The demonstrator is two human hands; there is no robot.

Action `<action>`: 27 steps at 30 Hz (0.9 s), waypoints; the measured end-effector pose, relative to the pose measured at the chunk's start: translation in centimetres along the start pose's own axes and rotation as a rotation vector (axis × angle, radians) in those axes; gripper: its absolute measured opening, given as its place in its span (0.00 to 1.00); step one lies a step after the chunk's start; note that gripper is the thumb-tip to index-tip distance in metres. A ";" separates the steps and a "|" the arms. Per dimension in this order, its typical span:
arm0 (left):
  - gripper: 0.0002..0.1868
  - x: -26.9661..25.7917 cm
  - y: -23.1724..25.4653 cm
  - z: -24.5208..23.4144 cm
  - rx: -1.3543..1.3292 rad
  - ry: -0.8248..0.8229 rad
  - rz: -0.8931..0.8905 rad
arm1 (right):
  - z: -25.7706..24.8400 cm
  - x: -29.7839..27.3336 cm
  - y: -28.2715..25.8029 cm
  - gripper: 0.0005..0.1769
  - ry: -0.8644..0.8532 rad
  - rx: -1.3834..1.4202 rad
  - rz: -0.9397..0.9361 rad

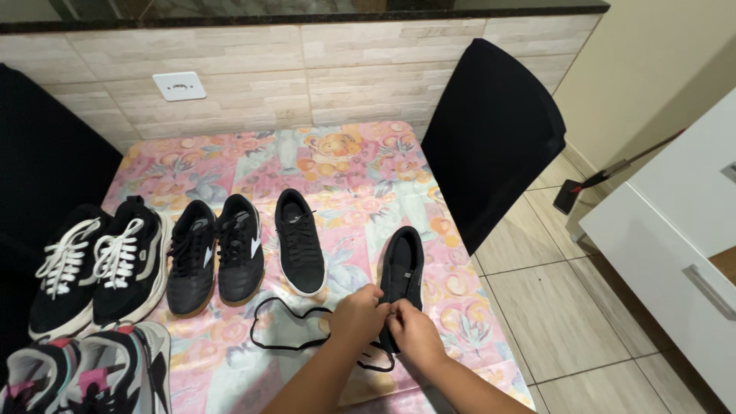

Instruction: The person removes a black shoelace from a black sneaker on a table, then threads the lace through the eyelets and ties it. Other shoes remain on the table while the person works on one shoe at a time.

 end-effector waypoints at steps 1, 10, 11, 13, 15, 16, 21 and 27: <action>0.16 0.4 0.3 0.0 0.023 0.018 0.016 | 0.0 0.0 -0.1 0.08 -0.005 0.007 0.012; 0.23 1.0 1.2 -0.6 0.119 -0.004 -0.096 | -0.9 -0.2 -1.2 0.06 0.013 -0.031 -0.039; 0.25 0.8 1.1 -0.9 0.083 0.007 -0.126 | -1.0 -0.3 -1.1 0.06 0.012 -0.033 -0.034; 0.25 0.5 1.0 -0.9 0.075 -0.065 -0.147 | -1.5 -0.7 -0.2 0.07 0.015 -0.023 0.011; 0.23 0.1 1.0 -0.7 0.071 -0.111 -0.128 | -1.9 -0.9 1.1 0.06 0.032 -0.015 0.031; 0.21 -0.1 1.0 -0.4 0.071 -0.123 -0.095 | -2.1 -1.1 2.0 0.05 0.051 -0.011 0.032; 0.07 -0.7 0.8 0.1 0.016 -0.093 0.073 | -3.2 -0.7 9.7 0.02 0.190 0.486 0.110; 0.11 -0.1 0.7 0.6 0.106 -0.234 0.080 | -4.1 -0.9 15.4 0.04 0.265 1.154 0.137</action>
Point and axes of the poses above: each hand's wrist, its own x-axis towards the middle knuckle, its own z-axis out of the palm, y = z × x, the point moved 7 cm from there along x, towards the middle knuckle, and after that the axes turned 12 degrees about x, right-handed, at the moved point
